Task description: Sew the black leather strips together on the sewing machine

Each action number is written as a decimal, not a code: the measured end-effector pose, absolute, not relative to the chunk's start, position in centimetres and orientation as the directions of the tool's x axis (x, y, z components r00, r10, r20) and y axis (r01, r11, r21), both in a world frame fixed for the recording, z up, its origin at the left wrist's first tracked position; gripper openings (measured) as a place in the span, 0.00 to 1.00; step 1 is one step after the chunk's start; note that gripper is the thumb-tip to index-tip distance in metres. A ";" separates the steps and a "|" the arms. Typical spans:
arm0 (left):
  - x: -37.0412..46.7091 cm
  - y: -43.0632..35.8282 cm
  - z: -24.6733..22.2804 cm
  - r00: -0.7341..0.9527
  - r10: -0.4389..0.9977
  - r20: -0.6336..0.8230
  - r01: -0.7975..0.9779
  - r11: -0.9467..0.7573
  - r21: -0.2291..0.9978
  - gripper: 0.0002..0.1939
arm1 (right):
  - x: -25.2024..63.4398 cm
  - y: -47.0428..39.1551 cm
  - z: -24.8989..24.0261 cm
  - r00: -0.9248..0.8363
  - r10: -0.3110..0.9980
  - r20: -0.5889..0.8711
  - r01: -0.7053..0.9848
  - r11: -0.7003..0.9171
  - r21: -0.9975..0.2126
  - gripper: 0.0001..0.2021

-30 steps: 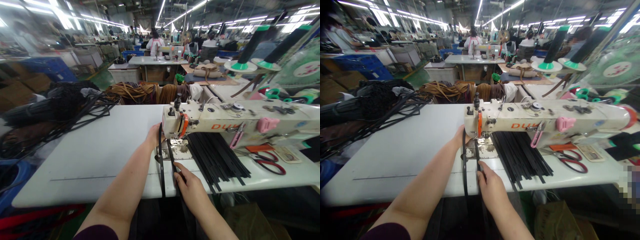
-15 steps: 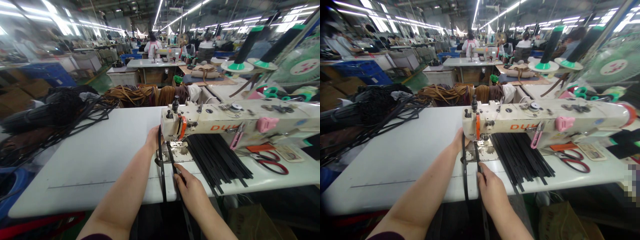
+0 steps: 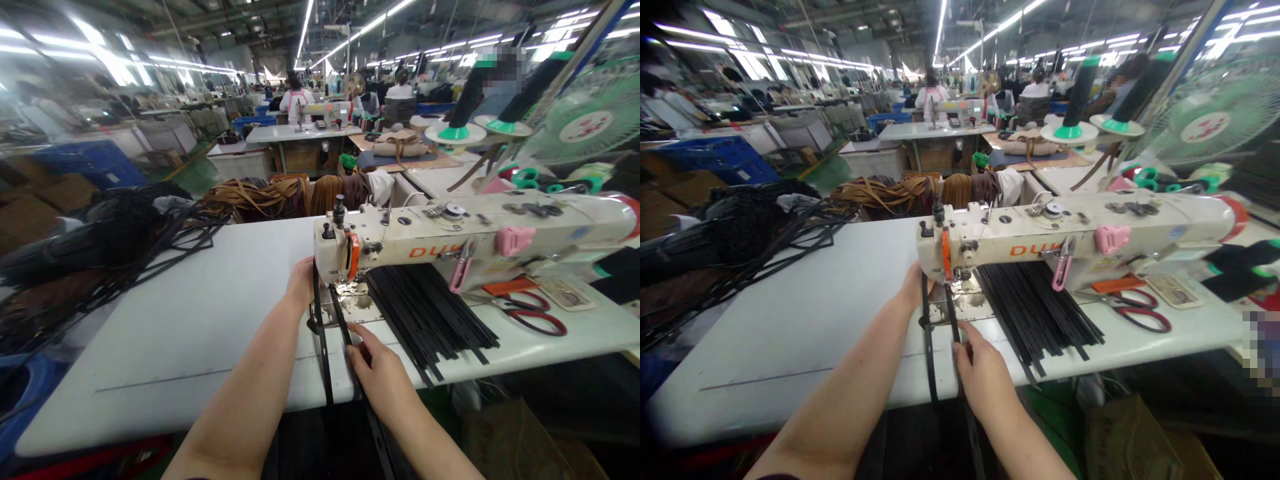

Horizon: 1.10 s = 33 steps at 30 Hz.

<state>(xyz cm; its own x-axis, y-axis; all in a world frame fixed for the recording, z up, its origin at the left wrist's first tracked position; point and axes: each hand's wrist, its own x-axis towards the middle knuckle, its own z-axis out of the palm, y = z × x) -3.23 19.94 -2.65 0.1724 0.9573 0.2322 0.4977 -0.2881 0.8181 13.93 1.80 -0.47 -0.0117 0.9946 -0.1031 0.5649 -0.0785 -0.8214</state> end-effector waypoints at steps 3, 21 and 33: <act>-3.5 18.4 -2.5 0.154 0.953 0.262 0.534 -0.303 0.789 0.09 | 14.0 1.8 -0.5 -0.003 0.994 -0.107 0.542 -0.088 -0.835 0.24; -4.3 10.0 -3.9 0.367 0.834 0.412 0.647 -0.547 0.531 0.12 | 18.2 3.6 0.5 -0.019 0.963 0.269 0.998 0.033 -0.049 0.10; -4.1 9.4 -3.1 0.342 0.875 0.342 0.653 -0.483 0.583 0.14 | 18.1 4.7 0.2 -0.011 0.940 0.341 0.999 0.021 -0.028 0.09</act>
